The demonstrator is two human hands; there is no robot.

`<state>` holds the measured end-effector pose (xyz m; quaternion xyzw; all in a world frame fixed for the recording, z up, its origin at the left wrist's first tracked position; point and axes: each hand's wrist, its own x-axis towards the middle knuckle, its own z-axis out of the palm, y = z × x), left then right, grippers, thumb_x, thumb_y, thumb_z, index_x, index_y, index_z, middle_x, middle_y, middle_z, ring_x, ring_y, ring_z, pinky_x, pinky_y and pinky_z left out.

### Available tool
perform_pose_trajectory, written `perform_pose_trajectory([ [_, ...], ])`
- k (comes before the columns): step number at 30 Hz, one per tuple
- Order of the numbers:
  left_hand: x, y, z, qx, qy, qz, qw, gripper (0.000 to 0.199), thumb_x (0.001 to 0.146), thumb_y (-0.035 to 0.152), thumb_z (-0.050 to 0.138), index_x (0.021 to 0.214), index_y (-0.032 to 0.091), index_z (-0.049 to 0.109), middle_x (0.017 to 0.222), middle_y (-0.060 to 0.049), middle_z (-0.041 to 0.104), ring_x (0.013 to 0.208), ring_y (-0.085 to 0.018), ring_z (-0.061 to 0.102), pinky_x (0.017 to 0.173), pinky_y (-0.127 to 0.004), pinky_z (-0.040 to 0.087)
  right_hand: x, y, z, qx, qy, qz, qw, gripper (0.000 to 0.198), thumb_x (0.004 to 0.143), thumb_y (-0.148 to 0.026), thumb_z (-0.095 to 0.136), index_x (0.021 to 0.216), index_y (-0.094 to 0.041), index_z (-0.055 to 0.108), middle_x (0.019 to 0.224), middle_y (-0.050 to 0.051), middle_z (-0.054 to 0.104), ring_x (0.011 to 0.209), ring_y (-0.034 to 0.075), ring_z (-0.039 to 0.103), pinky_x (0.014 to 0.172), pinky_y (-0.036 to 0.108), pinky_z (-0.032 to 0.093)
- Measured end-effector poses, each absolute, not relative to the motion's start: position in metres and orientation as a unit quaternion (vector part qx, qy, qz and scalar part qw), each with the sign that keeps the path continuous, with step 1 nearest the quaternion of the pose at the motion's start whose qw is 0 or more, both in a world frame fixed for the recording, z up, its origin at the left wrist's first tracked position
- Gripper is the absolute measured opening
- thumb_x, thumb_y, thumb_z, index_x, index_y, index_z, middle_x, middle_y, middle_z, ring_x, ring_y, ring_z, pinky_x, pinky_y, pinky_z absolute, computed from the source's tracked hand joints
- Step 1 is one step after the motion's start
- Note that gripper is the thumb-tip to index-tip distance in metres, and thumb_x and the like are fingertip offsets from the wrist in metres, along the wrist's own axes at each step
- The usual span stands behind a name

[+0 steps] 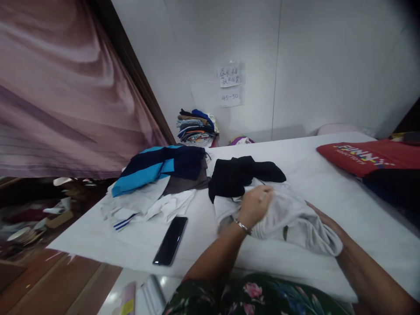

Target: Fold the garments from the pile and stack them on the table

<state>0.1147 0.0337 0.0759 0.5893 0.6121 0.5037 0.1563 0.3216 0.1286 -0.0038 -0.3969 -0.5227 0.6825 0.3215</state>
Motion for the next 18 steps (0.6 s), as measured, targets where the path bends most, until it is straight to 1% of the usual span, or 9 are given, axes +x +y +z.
perform_pose_trajectory([
  [3,0.06,0.024,0.069,0.518,0.743,0.424,-0.025,0.028,0.083,0.02,0.06,0.111,0.014,0.065,0.126,-0.017,0.06,0.123,-0.03,0.05,0.107,-0.047,0.032,0.321,0.127,0.003,-0.376,-0.504,0.708,0.321,0.037,0.052,-0.036,0.075,0.089,-0.033,0.071,0.111,0.003,0.071,0.111,0.033,0.062,0.096,0.039,0.05],
  [5,0.036,0.016,0.056,0.452,0.809,0.372,-0.049,0.044,0.078,0.027,0.068,0.119,0.012,0.06,0.138,-0.022,0.05,0.131,-0.038,0.039,0.107,-0.053,0.028,0.323,0.131,0.003,-0.388,-0.49,0.708,0.329,0.034,0.048,-0.031,0.076,0.082,-0.031,0.07,0.101,0.004,0.073,0.105,0.034,0.064,0.092,0.042,0.052],
  [7,0.024,0.006,0.043,0.418,0.838,0.35,-0.01,0.05,0.075,0.033,0.071,0.118,0.011,0.059,0.134,-0.024,0.052,0.127,-0.04,0.044,0.101,-0.051,0.034,0.328,0.137,0.0,-0.398,-0.473,0.711,0.336,0.035,0.045,-0.027,0.075,0.079,-0.03,0.068,0.094,0.003,0.075,0.1,0.033,0.066,0.089,0.041,0.053],
  [8,0.02,0.001,0.038,0.414,0.842,0.346,0.013,0.046,0.075,0.034,0.07,0.114,0.011,0.061,0.127,-0.023,0.057,0.12,-0.038,0.05,0.096,-0.047,0.038,0.332,0.14,-0.002,-0.403,-0.465,0.71,0.343,0.036,0.045,-0.026,0.074,0.08,-0.03,0.067,0.091,0.002,0.075,0.098,0.032,0.067,0.087,0.039,0.053],
  [10,0.015,-0.008,0.033,0.406,0.845,0.344,0.042,0.027,0.078,0.031,0.065,0.098,0.013,0.066,0.106,-0.017,0.067,0.102,-0.031,0.06,0.087,-0.041,0.042,0.339,0.145,-0.006,-0.41,-0.456,0.704,0.359,0.036,0.046,-0.026,0.072,0.081,-0.03,0.066,0.09,0.001,0.075,0.096,0.031,0.068,0.082,0.036,0.054],
  [12,0.01,-0.018,0.03,0.381,0.845,0.369,0.062,0.014,0.081,0.028,0.058,0.081,0.016,0.066,0.085,-0.011,0.068,0.085,-0.025,0.062,0.08,-0.037,0.043,0.348,0.147,-0.006,-0.416,-0.47,0.697,0.347,0.036,0.048,-0.028,0.07,0.084,-0.03,0.066,0.092,0.001,0.074,0.095,0.031,0.068,0.076,0.035,0.055],
  [14,0.002,-0.027,0.028,0.33,0.824,0.449,0.105,0.018,0.082,0.028,0.053,0.074,0.017,0.064,0.074,-0.006,0.066,0.077,-0.021,0.06,0.076,-0.033,0.044,0.357,0.149,-0.002,-0.433,-0.524,0.672,0.292,0.038,0.05,-0.031,0.07,0.087,-0.029,0.067,0.097,0.003,0.074,0.097,0.032,0.067,0.076,0.036,0.055],
  [16,-0.006,-0.035,0.023,0.229,0.76,0.584,0.17,0.015,0.08,0.028,0.055,0.077,0.017,0.065,0.075,-0.005,0.067,0.078,-0.019,0.06,0.074,-0.031,0.045,0.365,0.154,0.006,-0.461,-0.596,0.608,0.251,0.044,0.051,-0.033,0.071,0.095,-0.029,0.068,0.105,0.006,0.072,0.105,0.034,0.064,0.084,0.037,0.054],
  [18,-0.01,-0.041,0.017,0.118,0.68,0.688,0.225,0.014,0.077,0.028,0.058,0.081,0.017,0.066,0.079,-0.005,0.068,0.078,-0.019,0.061,0.073,-0.03,0.047,0.369,0.162,0.017,-0.47,-0.654,0.537,0.251,0.053,0.055,-0.038,0.071,0.107,-0.028,0.066,0.113,0.008,0.07,0.113,0.033,0.06,0.094,0.037,0.049],
])
